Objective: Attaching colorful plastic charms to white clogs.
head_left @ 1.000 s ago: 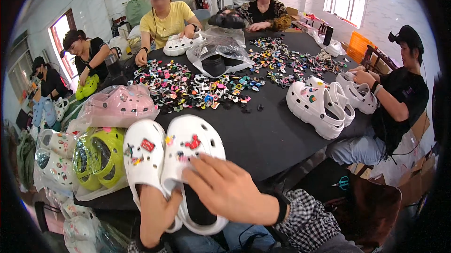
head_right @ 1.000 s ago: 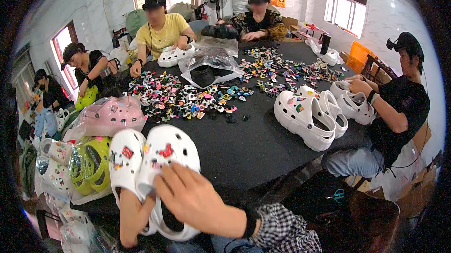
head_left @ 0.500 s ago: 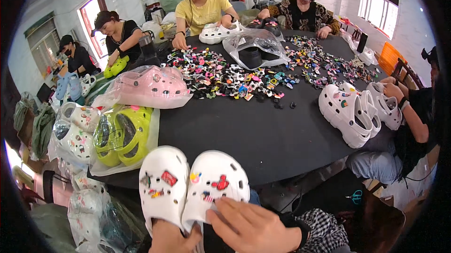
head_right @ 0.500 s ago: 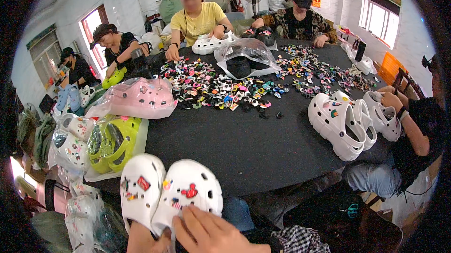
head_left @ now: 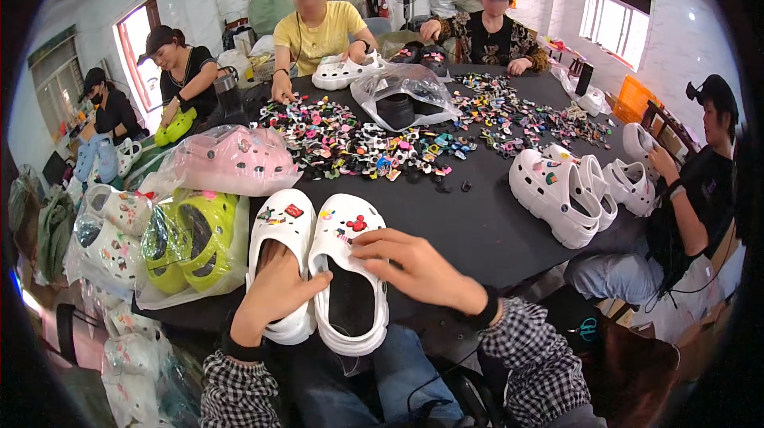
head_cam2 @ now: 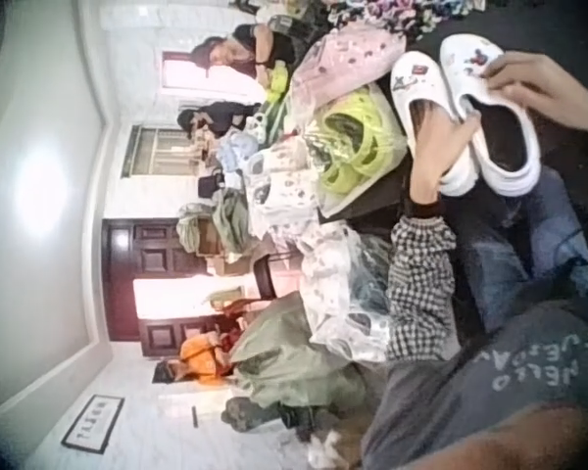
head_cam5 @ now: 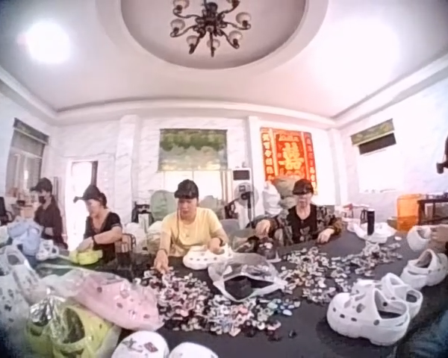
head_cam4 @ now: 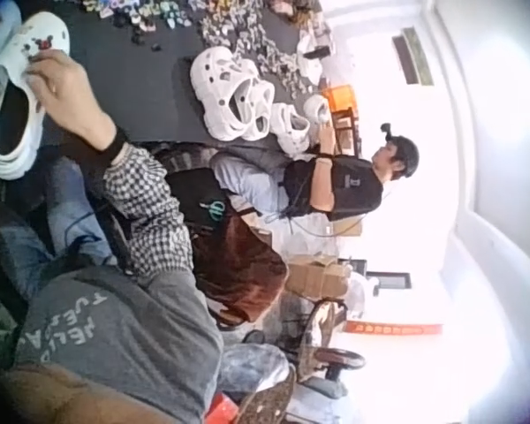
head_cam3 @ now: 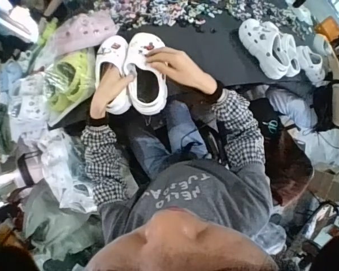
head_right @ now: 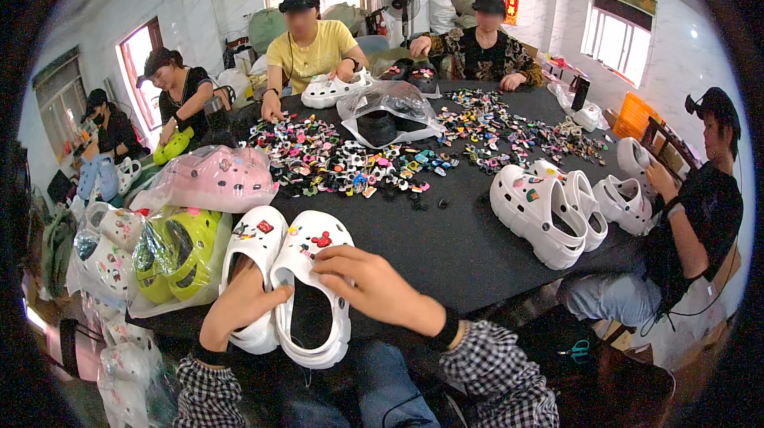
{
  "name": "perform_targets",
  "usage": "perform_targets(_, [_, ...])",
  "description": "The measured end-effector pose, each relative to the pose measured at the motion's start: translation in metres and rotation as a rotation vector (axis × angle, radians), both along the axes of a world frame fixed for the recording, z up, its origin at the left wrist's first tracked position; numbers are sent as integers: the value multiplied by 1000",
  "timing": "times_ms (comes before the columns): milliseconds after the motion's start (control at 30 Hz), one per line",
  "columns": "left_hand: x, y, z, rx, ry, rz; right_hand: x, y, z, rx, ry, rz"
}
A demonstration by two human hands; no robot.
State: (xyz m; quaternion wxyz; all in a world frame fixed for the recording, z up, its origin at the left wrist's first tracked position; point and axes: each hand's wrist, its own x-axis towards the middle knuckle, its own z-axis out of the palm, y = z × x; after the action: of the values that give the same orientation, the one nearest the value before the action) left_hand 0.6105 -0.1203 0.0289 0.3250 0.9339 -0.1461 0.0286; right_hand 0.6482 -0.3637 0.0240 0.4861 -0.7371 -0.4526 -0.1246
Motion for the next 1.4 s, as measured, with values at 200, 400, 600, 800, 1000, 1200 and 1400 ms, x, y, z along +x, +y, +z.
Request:
perform_targets(200, [0,-5,13,-18,57,15,48,-52,50,89,193,-263])
perform_targets(400, [1,-2,9,-171,173,16,117,-72,50,-89,-8,-563])
perform_targets(600, [5,-4,4,-55,-11,5,160,-22,-16,-339,-58,-533])
perform_targets(800, [1,1,-3,-66,23,51,178,24,-38,-648,-155,-625])
perform_targets(1000, [4,-1,0,-85,65,30,209,29,-47,-713,-114,-649])
perform_targets(1200, [6,-1,-7,-88,-25,12,232,10,-60,-499,65,-633])
perform_targets(1400, [5,4,-11,-86,-15,36,212,1,-43,-246,545,-350])
